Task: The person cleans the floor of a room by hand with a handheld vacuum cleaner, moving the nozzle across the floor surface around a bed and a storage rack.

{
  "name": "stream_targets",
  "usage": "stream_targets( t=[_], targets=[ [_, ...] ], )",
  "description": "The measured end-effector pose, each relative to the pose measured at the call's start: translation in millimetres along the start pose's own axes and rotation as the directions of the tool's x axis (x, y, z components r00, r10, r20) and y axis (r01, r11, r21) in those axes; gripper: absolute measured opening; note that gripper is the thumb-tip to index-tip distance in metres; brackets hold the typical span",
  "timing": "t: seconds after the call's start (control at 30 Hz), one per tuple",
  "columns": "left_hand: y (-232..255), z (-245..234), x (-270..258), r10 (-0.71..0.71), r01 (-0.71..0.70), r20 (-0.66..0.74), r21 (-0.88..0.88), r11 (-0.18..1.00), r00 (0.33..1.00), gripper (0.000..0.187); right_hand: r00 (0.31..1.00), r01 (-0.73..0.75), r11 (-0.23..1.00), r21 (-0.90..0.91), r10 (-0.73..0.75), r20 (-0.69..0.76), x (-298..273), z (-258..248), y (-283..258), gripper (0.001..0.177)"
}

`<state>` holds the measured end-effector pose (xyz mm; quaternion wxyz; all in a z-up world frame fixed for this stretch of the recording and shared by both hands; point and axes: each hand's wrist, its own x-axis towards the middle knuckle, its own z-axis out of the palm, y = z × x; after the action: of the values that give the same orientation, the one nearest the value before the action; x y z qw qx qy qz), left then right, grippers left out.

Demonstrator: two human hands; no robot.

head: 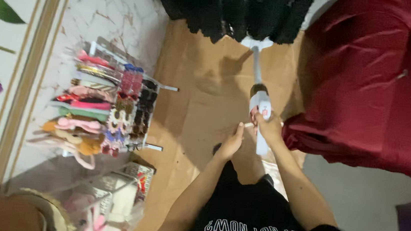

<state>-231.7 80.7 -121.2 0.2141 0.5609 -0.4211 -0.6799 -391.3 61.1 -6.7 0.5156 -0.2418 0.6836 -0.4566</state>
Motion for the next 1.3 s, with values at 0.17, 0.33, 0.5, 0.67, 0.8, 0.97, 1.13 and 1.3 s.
stream_targets(
  t=[0.17, 0.33, 0.5, 0.67, 0.8, 0.97, 1.13, 1.3],
  targets=[
    [22, -67, 25, -0.048, 0.050, -0.034, 0.040, 0.998, 0.998, 0.081, 0.979, 0.135, 0.965, -0.226, -0.165, -0.122, 84, 45, -4, 0.032],
    [42, -99, 39, 0.004, 0.000, -0.074, 0.058, 0.998, 0.997, 0.082, 0.957, 0.135, 0.967, -0.216, -0.184, -0.225, 120, 61, -10, 0.036],
    [46, -97, 36, -0.107, 0.100, 0.038, 0.163, 0.982, 0.993, 0.070, 0.952, 0.130, 0.978, -0.165, -0.169, -0.256, 115, 47, 2, 0.032],
    [22, -51, 39, 0.076, -0.092, 0.082, 0.217, 0.972, 0.994, 0.060, 0.963, 0.111, 0.987, -0.118, -0.136, -0.234, 64, 12, 16, 0.031],
    [14, -6, 30, 0.008, -0.035, 0.176, 0.148, 0.988, 0.984, 0.051, 0.971, 0.060, 0.986, -0.159, -0.094, -0.218, 8, -22, 23, 0.027],
    [13, 53, 0, 0.060, -0.088, 0.210, 0.126, 0.988, 0.976, 0.049, 0.989, -0.024, 1.000, -0.013, 0.022, -0.147, -61, -74, 34, 0.031],
    [-2, 107, -35, -0.042, 0.000, 0.225, 0.185, 0.983, 0.974, 0.047, 0.981, -0.194, 0.979, 0.070, 0.192, 0.029, -122, -128, 28, 0.028],
    [-52, 153, -46, 0.127, -0.119, 0.100, -0.079, 0.990, 0.987, 0.044, 0.951, -0.239, 0.963, 0.124, 0.207, 0.228, -169, -161, -3, 0.030]
  ],
)
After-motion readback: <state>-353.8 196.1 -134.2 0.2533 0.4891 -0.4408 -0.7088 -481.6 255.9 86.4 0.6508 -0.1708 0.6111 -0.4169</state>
